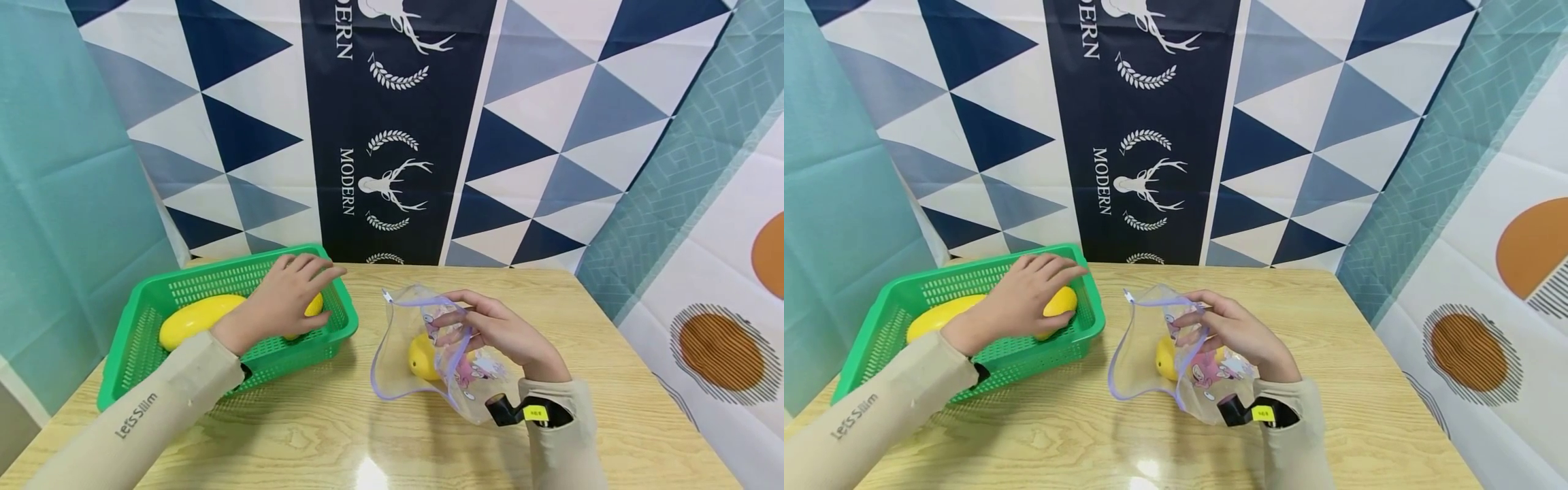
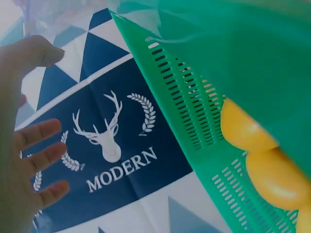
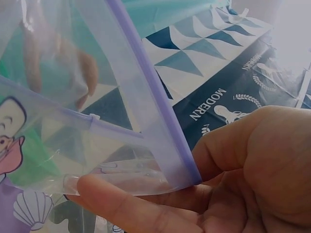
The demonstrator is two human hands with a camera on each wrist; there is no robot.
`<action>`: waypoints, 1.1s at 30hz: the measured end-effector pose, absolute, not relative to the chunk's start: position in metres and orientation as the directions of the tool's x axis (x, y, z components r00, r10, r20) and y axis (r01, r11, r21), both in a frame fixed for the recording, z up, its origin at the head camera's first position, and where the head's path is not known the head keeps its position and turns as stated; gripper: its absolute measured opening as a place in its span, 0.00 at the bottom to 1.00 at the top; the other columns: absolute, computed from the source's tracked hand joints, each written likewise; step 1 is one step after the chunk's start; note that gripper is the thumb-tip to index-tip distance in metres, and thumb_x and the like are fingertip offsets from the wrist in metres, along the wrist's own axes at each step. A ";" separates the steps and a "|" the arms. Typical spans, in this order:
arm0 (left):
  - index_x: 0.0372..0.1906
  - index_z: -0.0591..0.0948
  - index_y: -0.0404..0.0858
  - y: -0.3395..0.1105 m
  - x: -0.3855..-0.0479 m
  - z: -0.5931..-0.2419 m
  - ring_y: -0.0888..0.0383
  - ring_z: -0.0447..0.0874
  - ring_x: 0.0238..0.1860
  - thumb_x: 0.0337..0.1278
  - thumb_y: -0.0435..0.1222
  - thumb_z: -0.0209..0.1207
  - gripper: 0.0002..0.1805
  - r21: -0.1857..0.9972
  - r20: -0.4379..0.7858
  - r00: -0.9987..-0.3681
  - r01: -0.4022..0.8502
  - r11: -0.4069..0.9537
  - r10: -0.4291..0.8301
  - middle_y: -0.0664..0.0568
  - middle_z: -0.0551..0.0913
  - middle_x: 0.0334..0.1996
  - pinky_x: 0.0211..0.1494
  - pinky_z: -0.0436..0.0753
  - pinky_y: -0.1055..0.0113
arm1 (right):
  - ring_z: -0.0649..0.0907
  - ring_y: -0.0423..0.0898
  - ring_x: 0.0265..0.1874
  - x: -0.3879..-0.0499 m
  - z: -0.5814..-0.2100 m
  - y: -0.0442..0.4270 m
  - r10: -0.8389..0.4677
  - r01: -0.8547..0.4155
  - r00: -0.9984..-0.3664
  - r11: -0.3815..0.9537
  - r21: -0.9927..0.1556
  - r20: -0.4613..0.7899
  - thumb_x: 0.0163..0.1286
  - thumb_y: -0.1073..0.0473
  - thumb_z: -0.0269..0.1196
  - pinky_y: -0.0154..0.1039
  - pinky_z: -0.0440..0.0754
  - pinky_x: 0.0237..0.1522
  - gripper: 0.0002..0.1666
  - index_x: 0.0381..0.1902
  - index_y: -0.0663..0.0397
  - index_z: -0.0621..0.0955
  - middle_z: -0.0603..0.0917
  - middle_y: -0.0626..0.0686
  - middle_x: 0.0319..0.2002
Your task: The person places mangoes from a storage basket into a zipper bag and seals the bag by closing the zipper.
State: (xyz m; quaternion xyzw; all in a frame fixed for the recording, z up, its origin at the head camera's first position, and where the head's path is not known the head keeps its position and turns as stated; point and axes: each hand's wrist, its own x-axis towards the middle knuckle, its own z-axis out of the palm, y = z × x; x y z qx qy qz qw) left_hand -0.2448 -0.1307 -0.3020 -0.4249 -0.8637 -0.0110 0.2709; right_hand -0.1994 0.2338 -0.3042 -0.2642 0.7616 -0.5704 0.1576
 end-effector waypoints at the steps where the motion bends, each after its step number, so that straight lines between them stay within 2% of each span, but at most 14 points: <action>1: 0.66 0.73 0.38 -0.132 -0.246 -0.302 0.42 0.72 0.57 0.52 0.47 0.68 0.36 -0.206 0.467 -0.517 0.725 0.657 0.717 0.42 0.77 0.57 0.57 0.72 0.43 | 0.88 0.49 0.42 -0.199 -0.304 0.234 -0.582 -0.222 -0.811 0.211 -0.952 0.060 0.78 0.68 0.39 0.46 0.87 0.41 0.24 0.68 0.74 0.61 0.77 0.76 0.56; 5: 0.67 0.72 0.39 -0.137 -0.251 -0.300 0.42 0.72 0.58 0.54 0.48 0.66 0.36 -0.187 0.435 -0.589 0.681 0.708 0.681 0.41 0.76 0.58 0.56 0.71 0.42 | 0.88 0.49 0.42 -0.199 -0.304 0.234 -0.579 -0.225 -0.813 0.215 -0.950 0.061 0.78 0.68 0.39 0.46 0.86 0.41 0.24 0.68 0.74 0.61 0.77 0.76 0.56; 17: 0.71 0.67 0.37 -0.156 -0.277 -0.303 0.39 0.69 0.59 0.53 0.51 0.66 0.43 -0.171 0.313 -0.718 0.601 0.781 0.622 0.38 0.72 0.61 0.55 0.70 0.40 | 0.88 0.50 0.44 -0.199 -0.304 0.234 -0.583 -0.222 -0.810 0.215 -0.951 0.057 0.78 0.68 0.39 0.47 0.86 0.42 0.24 0.69 0.74 0.61 0.77 0.76 0.56; 29: 0.73 0.64 0.33 -0.167 -0.297 -0.314 0.35 0.67 0.61 0.54 0.54 0.66 0.47 -0.168 0.076 -0.844 0.514 0.841 0.531 0.34 0.70 0.63 0.57 0.67 0.35 | 0.88 0.49 0.44 -0.200 -0.305 0.232 -0.594 -0.209 -0.803 0.207 -0.956 0.047 0.79 0.68 0.38 0.47 0.86 0.42 0.24 0.68 0.76 0.60 0.76 0.77 0.56; 33: 0.73 0.63 0.32 -0.165 -0.302 -0.319 0.33 0.65 0.64 0.55 0.55 0.65 0.47 -0.151 -0.023 -0.878 0.476 0.867 0.478 0.32 0.68 0.65 0.62 0.65 0.34 | 0.88 0.50 0.44 -0.200 -0.304 0.232 -0.596 -0.211 -0.801 0.209 -0.955 0.047 0.79 0.68 0.38 0.47 0.86 0.42 0.24 0.68 0.76 0.60 0.76 0.77 0.56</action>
